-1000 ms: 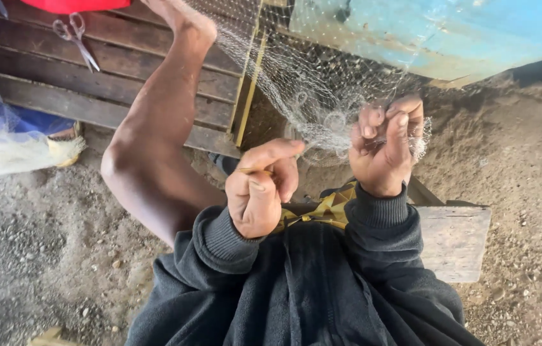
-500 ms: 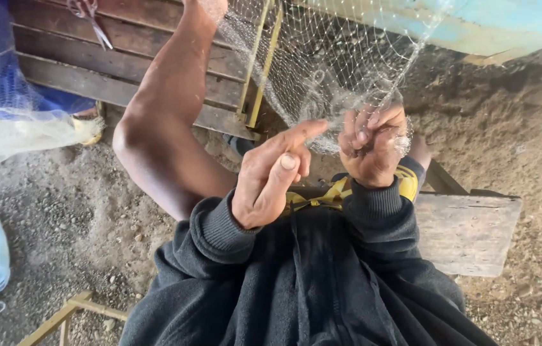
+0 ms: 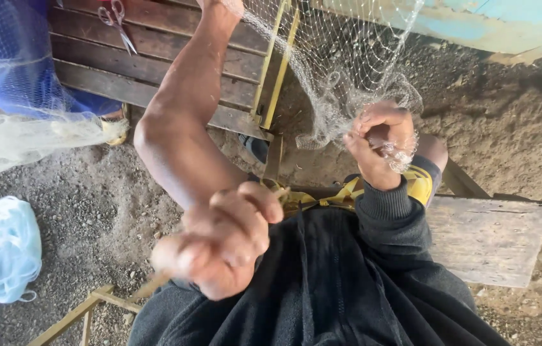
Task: A person is weaving or repairing a fishing net by hand using a wooden shuttle to tie knots in the mesh.
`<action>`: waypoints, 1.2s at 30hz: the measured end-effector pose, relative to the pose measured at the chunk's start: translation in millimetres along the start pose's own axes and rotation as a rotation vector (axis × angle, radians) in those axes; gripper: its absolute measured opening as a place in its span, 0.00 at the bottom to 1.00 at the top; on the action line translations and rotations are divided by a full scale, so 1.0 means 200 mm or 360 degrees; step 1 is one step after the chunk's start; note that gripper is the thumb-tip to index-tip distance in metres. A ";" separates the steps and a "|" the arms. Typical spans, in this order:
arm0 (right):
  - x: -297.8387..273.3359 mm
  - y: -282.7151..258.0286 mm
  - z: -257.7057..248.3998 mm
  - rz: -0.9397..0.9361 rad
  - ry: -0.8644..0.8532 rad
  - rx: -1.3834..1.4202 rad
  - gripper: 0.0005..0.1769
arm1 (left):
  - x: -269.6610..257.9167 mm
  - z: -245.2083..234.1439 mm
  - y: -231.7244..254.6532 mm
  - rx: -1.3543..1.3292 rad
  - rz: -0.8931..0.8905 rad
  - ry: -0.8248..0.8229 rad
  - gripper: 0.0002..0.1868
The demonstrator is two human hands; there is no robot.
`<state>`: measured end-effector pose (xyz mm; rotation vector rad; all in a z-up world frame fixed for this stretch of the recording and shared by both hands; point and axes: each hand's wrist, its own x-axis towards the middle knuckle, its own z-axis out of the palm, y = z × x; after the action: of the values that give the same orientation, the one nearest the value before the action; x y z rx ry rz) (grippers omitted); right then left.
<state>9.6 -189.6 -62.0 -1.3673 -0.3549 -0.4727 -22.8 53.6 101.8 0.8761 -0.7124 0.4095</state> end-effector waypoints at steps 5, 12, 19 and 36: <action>-0.01 0.05 0.00 -0.0354 0.0256 -0.0363 0.12 | 0.06 -0.05 -0.05 0.0609 0.0198 -0.0285 0.16; -0.02 0.07 0.04 -0.0479 0.0361 -0.0572 0.06 | 0.19 -0.18 -0.17 0.1471 0.0432 -0.0648 0.13; -0.03 -0.01 0.18 0.0066 0.0547 0.0145 0.12 | -0.09 -0.30 -0.54 0.1804 0.0174 -0.0970 0.16; -0.11 0.01 0.27 0.0184 0.0664 0.0400 0.14 | -0.15 -0.24 -0.58 0.1865 -0.0070 -0.1043 0.10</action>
<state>-7.3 -133.0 -65.8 -1.0086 0.0086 -0.5815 43.6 23.2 -5.2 2.1921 -1.0485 0.5004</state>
